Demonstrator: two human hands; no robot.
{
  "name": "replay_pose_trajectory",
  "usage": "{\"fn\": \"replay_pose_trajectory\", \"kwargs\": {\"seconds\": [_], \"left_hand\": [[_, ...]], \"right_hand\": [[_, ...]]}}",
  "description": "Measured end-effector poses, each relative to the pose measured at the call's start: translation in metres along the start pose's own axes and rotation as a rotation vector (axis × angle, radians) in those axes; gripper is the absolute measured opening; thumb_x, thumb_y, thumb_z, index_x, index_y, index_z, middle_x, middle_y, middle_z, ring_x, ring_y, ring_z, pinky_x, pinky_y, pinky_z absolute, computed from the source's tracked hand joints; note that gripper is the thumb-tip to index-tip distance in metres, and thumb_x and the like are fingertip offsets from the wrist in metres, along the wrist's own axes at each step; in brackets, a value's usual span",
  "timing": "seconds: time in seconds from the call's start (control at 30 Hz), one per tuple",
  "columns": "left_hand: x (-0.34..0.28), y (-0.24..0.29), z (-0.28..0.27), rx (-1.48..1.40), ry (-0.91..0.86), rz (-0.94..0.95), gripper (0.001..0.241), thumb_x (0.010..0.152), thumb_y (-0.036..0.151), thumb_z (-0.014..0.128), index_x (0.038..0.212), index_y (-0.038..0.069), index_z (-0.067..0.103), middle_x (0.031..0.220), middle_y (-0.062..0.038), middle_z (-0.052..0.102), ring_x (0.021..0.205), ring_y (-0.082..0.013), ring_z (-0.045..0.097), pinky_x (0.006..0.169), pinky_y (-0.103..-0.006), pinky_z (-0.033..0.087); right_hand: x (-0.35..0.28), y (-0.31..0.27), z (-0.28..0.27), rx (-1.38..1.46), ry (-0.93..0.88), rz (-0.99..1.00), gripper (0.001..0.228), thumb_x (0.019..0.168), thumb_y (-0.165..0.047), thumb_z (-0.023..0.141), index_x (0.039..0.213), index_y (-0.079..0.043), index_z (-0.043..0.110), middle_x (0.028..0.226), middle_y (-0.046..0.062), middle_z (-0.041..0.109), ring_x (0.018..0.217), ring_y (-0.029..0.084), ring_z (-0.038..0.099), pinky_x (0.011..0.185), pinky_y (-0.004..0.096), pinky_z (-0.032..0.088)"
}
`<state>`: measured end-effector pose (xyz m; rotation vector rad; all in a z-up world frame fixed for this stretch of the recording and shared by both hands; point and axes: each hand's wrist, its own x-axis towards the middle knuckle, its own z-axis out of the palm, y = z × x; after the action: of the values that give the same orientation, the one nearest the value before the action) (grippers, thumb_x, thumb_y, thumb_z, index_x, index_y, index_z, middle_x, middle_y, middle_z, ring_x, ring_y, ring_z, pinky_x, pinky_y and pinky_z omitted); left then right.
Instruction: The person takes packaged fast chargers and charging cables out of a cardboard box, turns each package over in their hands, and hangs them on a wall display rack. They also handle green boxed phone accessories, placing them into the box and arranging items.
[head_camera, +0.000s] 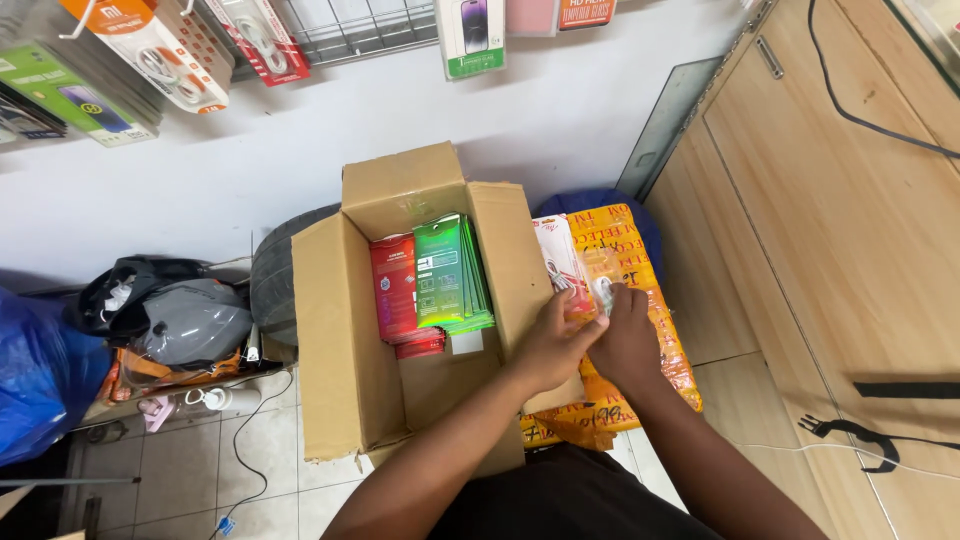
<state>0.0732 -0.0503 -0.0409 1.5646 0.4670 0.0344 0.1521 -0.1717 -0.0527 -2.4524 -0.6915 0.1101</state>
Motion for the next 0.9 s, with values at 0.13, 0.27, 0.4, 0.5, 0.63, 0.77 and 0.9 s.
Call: {"fn": "replay_pose_trajectory", "kwargs": {"seconds": [0.13,0.27,0.4,0.5,0.63,0.77,0.9], "left_hand": [[0.012,-0.028,-0.003,-0.242,-0.076,0.272,0.075,0.105,0.047,0.048,0.16,0.008,0.015,0.149,-0.017,0.051,0.137,-0.0227,0.052,0.112,-0.0374,0.041],[-0.01,-0.003,-0.014,-0.353,-0.126,-0.08,0.075,0.106,0.061,0.025,0.152,0.005,0.043,0.125,-0.017,0.067,0.111,-0.0264,0.066,0.093,-0.0381,0.053],[-0.014,0.008,-0.03,-0.79,-0.24,-0.021,0.074,0.104,0.063,0.025,0.148,0.006,0.044,0.13,-0.011,0.064,0.113,-0.0198,0.066,0.095,-0.0355,0.056],[-0.019,0.007,-0.043,-0.697,-0.248,0.124,0.08,0.108,0.064,0.022,0.148,0.001,0.05,0.132,-0.011,0.064,0.116,-0.0175,0.065,0.099,-0.035,0.054],[-0.017,-0.027,-0.044,-0.456,-0.176,0.072,0.077,0.105,0.063,0.022,0.149,0.004,0.046,0.132,-0.01,0.064,0.115,-0.0183,0.065,0.105,-0.0352,0.051],[-0.022,-0.033,-0.048,-0.282,-0.226,0.216,0.078,0.11,0.064,0.027,0.149,-0.001,0.046,0.138,-0.014,0.059,0.123,-0.0224,0.057,0.108,-0.0388,0.045],[-0.029,-0.029,-0.049,-0.558,-0.383,0.092,0.09,0.101,0.076,0.023,0.153,0.004,0.041,0.125,-0.025,0.067,0.114,-0.0316,0.071,0.101,-0.0441,0.056]], "right_hand": [[-0.033,-0.05,-0.05,0.127,0.01,-0.133,0.075,0.074,-0.012,0.073,0.14,-0.001,0.04,0.136,0.027,0.047,0.114,0.048,0.059,0.087,0.055,0.053],[-0.044,-0.079,-0.08,0.255,-0.047,-0.337,0.078,0.082,-0.018,0.074,0.146,0.002,0.036,0.141,0.028,0.043,0.124,0.046,0.053,0.096,0.047,0.054],[-0.035,-0.091,-0.092,0.046,-0.005,-0.559,0.084,0.078,-0.03,0.083,0.145,0.003,0.044,0.14,0.026,0.046,0.126,0.045,0.048,0.098,0.052,0.046],[-0.03,-0.108,-0.104,-0.036,0.044,-0.579,0.071,0.076,-0.033,0.083,0.134,-0.002,0.057,0.135,0.023,0.05,0.12,0.042,0.051,0.095,0.051,0.047],[-0.023,-0.101,-0.084,0.235,-0.136,-0.304,0.052,0.086,-0.02,0.075,0.132,-0.002,0.061,0.121,0.021,0.06,0.103,0.034,0.065,0.083,0.038,0.056],[-0.015,-0.112,-0.088,0.211,-0.165,-0.141,0.05,0.077,-0.014,0.078,0.123,-0.002,0.063,0.097,0.015,0.07,0.08,0.031,0.074,0.072,0.035,0.059],[0.013,-0.06,-0.082,0.867,-0.181,-0.065,0.065,0.082,0.006,0.067,0.143,-0.001,0.045,0.106,0.016,0.074,0.09,0.023,0.073,0.076,0.035,0.059]]}}
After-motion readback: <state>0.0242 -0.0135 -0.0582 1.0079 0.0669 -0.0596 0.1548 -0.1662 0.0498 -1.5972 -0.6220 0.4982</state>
